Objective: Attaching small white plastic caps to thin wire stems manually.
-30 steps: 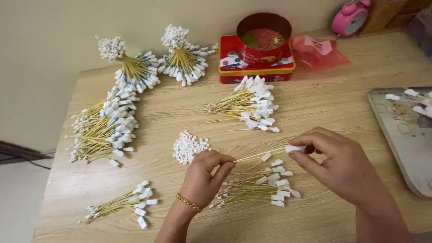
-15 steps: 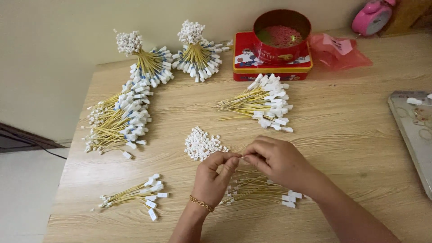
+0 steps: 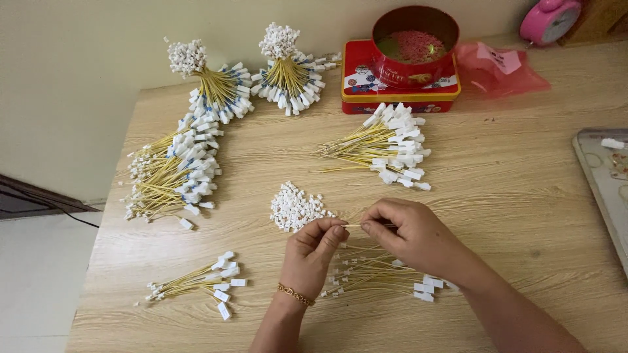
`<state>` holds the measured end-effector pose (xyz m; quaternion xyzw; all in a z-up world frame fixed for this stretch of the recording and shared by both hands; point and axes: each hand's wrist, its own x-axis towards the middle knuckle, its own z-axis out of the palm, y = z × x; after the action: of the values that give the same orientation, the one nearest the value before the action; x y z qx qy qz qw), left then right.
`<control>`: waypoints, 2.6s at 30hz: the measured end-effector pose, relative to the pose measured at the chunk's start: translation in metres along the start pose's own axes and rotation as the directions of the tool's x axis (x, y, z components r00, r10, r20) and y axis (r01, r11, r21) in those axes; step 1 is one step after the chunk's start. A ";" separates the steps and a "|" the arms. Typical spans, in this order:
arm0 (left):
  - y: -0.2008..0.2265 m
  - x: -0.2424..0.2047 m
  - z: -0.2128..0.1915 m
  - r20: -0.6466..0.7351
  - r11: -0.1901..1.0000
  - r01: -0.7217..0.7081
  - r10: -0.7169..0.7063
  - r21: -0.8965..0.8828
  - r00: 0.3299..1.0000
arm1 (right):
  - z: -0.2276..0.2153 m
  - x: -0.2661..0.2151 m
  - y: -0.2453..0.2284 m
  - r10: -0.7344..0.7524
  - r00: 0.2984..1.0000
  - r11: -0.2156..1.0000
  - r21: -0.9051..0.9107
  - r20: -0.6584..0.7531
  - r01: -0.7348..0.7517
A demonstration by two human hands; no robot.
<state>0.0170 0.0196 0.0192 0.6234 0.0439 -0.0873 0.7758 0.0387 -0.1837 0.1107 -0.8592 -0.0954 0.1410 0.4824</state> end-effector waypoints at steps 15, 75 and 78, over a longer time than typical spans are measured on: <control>0.010 -0.017 0.019 -0.080 0.917 -0.308 0.337 0.252 0.938 | 0.009 -0.005 0.013 -0.239 0.969 0.969 -0.074 -0.056 0.235; -0.010 -0.011 0.000 0.137 0.914 0.138 -0.092 -0.381 0.986 | 0.008 -0.008 0.005 0.080 0.996 0.993 0.083 0.039 -0.084; -0.008 -0.013 0.002 0.165 0.910 0.131 -0.070 -0.393 0.984 | 0.010 -0.006 0.010 0.029 0.999 0.997 0.073 0.024 -0.030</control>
<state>0.0029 0.0174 0.0145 0.4394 0.0353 -0.1620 0.8829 0.0299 -0.1831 0.0981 -0.8406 -0.0830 0.1615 0.5103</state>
